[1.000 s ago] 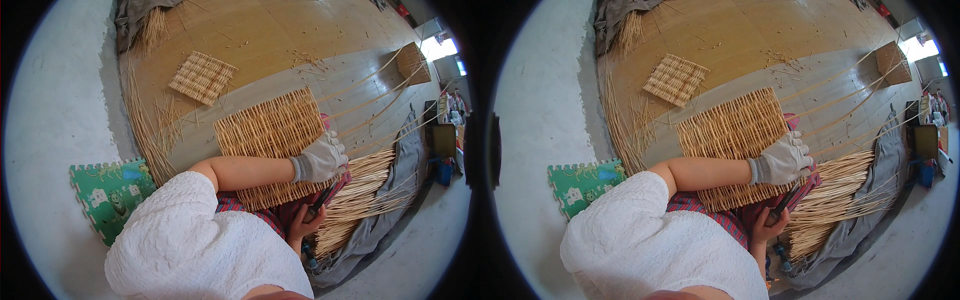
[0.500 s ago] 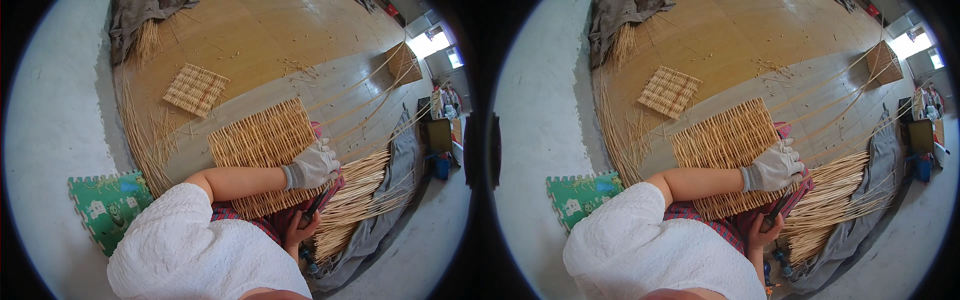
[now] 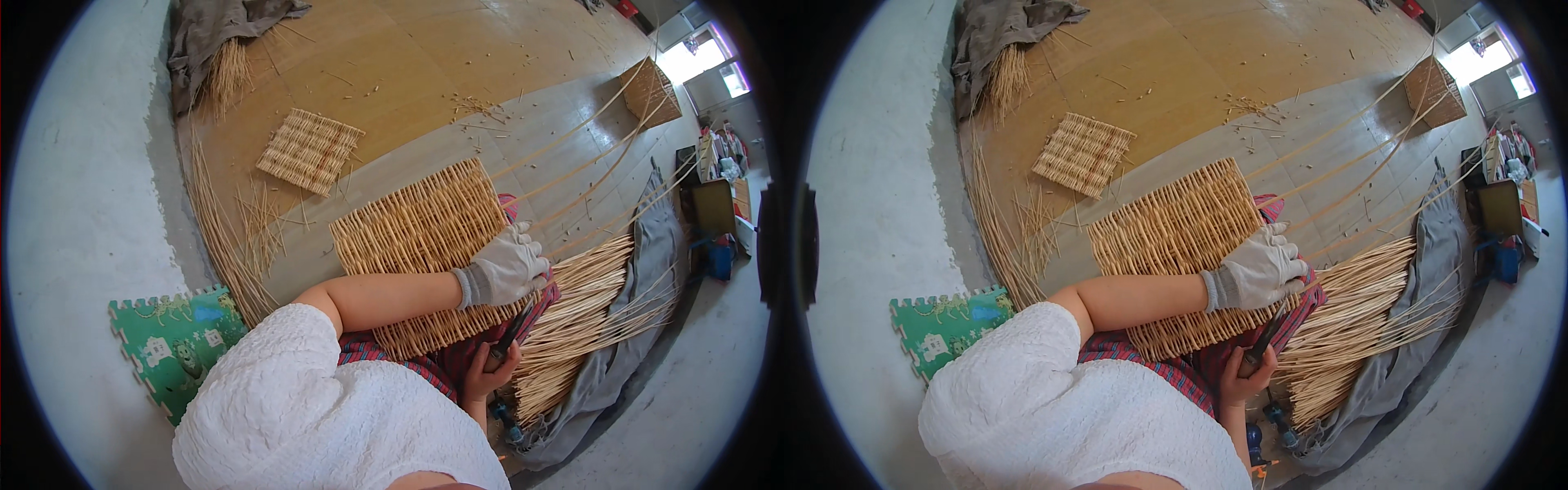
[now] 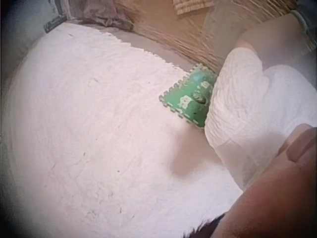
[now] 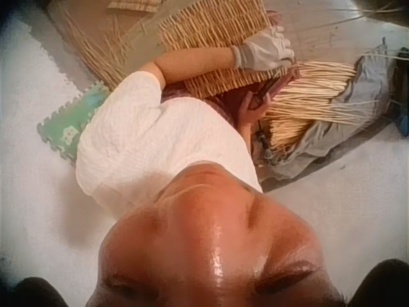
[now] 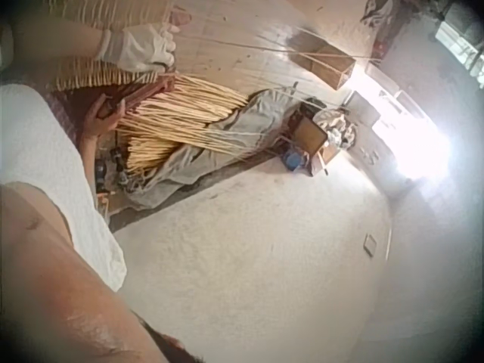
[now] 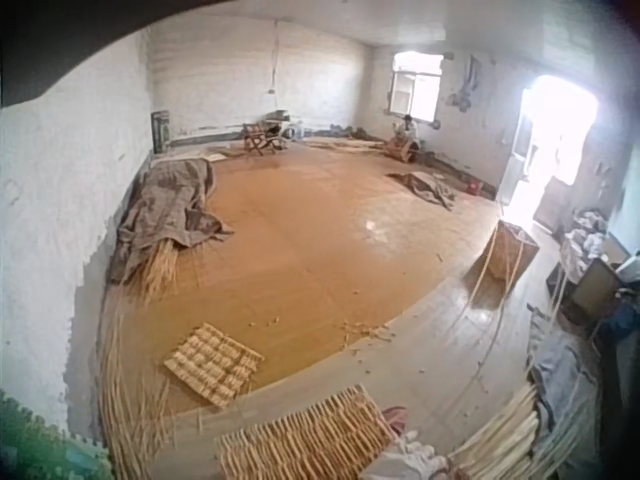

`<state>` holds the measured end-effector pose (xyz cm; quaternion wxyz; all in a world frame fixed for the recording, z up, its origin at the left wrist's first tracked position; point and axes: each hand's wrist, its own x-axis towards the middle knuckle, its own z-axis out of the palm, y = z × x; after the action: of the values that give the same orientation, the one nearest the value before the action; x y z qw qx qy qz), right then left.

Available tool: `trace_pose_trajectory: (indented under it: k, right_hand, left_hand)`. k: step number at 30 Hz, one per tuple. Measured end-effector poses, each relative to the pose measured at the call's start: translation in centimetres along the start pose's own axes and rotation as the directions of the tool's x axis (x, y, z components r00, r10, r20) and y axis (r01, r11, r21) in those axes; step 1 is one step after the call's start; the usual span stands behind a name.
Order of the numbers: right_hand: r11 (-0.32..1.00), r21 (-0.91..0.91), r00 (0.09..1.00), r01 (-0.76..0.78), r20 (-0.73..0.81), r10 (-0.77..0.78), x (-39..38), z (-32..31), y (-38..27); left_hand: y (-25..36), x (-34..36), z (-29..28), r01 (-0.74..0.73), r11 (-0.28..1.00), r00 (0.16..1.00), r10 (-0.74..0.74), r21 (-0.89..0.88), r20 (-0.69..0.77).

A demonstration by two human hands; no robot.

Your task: The person sits on the floor and weaves a rectangular basket using thin wooden strips. They use shears to trim the ends of the strips and a knife to adjust the weave, working on the basket held in their lap.

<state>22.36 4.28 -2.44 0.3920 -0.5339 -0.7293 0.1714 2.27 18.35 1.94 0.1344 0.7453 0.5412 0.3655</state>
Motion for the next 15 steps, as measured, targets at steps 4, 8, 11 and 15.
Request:
trace_pose_trajectory:
  k: [4,8,11,15]
  right_hand:
    - [1.000,0.005,1.000,-0.017,-0.004,0.017,-0.37,0.07,0.49]
    - [0.999,0.016,0.999,-0.034,0.000,0.034,-0.17,-0.06,-0.06]
    - [1.000,-0.005,1.000,0.003,-0.020,-0.003,-0.01,0.03,-0.15]
    - [1.000,0.001,1.000,0.010,-0.025,-0.010,0.09,0.01,-0.02]
  left_hand:
    - [0.18,0.10,-0.25,0.009,1.000,0.999,-0.010,0.012,0.040]
    - [0.16,0.14,-0.04,0.005,0.999,0.999,-0.006,0.035,0.046]
    - [0.30,0.20,-0.14,0.006,0.998,0.997,-0.010,0.060,0.070]
    - [0.68,0.29,-0.65,0.044,0.997,0.994,-0.050,0.057,0.100]
